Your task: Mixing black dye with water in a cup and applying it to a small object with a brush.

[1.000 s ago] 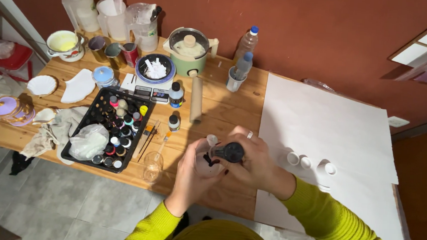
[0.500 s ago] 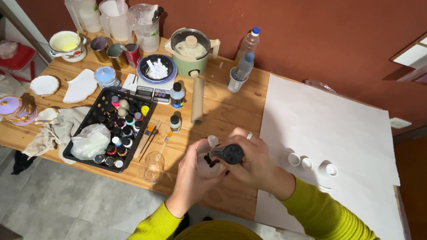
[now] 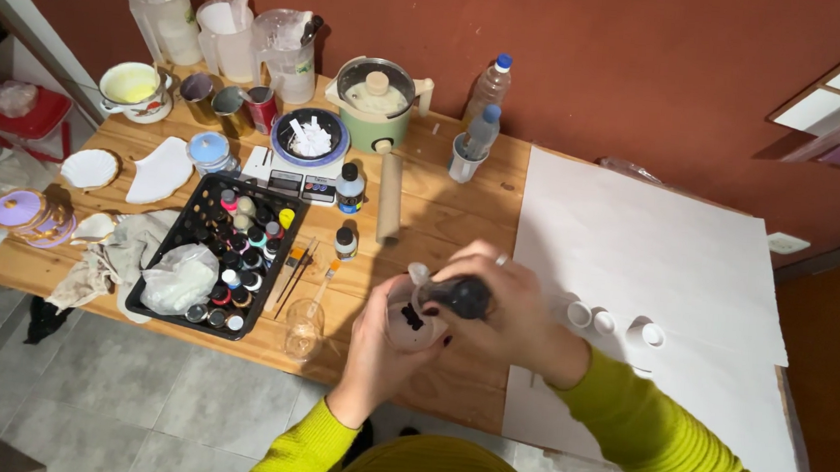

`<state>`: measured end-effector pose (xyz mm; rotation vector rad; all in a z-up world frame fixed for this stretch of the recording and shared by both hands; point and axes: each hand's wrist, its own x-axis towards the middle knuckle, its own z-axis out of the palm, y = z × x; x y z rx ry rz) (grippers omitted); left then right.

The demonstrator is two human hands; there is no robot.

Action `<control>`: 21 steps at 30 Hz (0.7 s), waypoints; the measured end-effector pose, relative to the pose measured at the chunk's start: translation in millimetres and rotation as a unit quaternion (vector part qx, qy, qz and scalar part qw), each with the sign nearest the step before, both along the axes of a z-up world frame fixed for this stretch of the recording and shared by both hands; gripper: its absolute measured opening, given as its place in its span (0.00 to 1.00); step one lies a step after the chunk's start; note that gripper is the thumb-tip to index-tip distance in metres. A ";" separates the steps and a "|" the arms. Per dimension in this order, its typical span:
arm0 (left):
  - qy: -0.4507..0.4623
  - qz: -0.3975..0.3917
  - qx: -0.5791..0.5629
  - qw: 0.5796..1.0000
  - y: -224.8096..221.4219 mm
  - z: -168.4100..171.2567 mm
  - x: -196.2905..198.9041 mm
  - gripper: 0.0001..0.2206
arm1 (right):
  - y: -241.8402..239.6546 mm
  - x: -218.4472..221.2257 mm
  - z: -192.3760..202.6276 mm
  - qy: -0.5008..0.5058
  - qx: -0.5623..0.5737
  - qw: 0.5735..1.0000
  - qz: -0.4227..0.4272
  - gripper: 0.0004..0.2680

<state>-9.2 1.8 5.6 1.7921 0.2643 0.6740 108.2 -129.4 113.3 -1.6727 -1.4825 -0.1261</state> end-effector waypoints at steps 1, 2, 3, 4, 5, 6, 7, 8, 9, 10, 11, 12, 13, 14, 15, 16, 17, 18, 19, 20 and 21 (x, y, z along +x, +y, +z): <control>0.000 0.001 0.000 1.000 -0.6 -3.2 -0.5 0.35 | -4.8 -0.7 10.8 0.000 0.000 1.000 0.001 0.11; -0.003 0.008 0.018 1.000 0.3 -6.0 -0.1 0.37 | -8.7 -0.8 21.7 -0.008 -0.003 1.000 -0.003 0.12; -0.006 0.014 0.037 0.999 1.3 -8.7 0.3 0.39 | -12.5 -1.0 32.8 -0.016 -0.005 1.000 -0.007 0.12; -0.008 0.017 0.038 0.999 2.1 -9.4 1.1 0.39 | -19.6 -2.5 39.6 -0.017 -0.004 1.000 -0.005 0.12; -0.011 0.017 0.042 0.999 2.9 -10.1 1.8 0.39 | -26.7 -4.0 46.3 -0.032 0.036 0.999 -0.013 0.13; -0.014 0.015 0.044 0.999 2.7 -11.2 2.3 0.39 | -35.0 -6.1 52.8 -0.046 0.076 0.996 -0.023 0.13; -0.015 0.016 0.045 0.999 2.1 -11.6 2.2 0.39 | -33.8 -7.2 46.8 -0.047 0.076 0.996 -0.022 0.13; -0.023 0.017 0.046 0.999 2.9 -11.3 3.0 0.39 | -31.7 -7.7 41.1 -0.027 0.110 0.993 -0.042 0.12; -0.030 0.018 0.048 0.998 3.3 -11.0 3.6 0.39 | -29.9 -8.3 35.6 -0.007 0.144 0.988 -0.062 0.11; -0.032 0.019 0.049 0.998 2.5 -8.0 3.7 0.39 | -19.4 -6.0 23.6 -0.009 0.146 0.987 -0.061 0.11; -0.033 0.025 0.043 0.998 1.6 -4.9 4.3 0.37 | -8.7 -3.3 11.8 0.007 0.073 0.997 -0.039 0.10; -0.032 0.026 0.039 0.998 3.7 -1.0 4.8 0.35 | 3.4 -1.2 -0.2 0.024 0.003 0.999 -0.022 0.10; -0.032 0.023 0.044 0.998 6.1 2.1 2.5 0.35 | 7.5 -4.0 2.8 0.025 0.007 0.999 -0.025 0.10; -0.007 0.039 0.054 0.998 5.1 4.7 1.2 0.35 | 11.1 -4.3 7.2 0.022 0.003 1.000 -0.014 0.10; 0.019 0.056 0.063 0.996 4.0 7.0 -0.3 0.34 | 14.6 -5.1 11.3 0.019 -0.001 1.000 -0.003 0.09; 0.023 0.056 0.065 0.996 4.1 12.0 -5.1 0.34 | 17.9 -6.2 9.3 0.024 0.001 1.000 -0.002 0.09; 0.023 0.061 0.034 0.997 4.3 17.1 -9.7 0.34 | 21.3 -7.1 7.3 0.035 -0.003 0.999 0.016 0.08; 0.016 0.069 0.006 0.997 6.8 23.1 -9.9 0.35 | 27.1 -4.4 7.1 0.040 -0.003 0.999 0.036 0.07; 0.014 0.072 0.010 0.997 12.3 22.2 -10.4 0.35 | 31.3 -4.9 9.4 0.038 0.001 0.999 0.039 0.07; -0.004 0.076 0.017 0.997 13.7 20.0 -13.6 0.36 | 33.7 -6.6 11.0 0.034 0.009 0.998 0.053 0.08; -0.021 0.081 0.024 0.996 15.4 17.5 -16.8 0.36 | 36.4 -8.3 12.3 0.030 0.016 0.997 0.066 0.08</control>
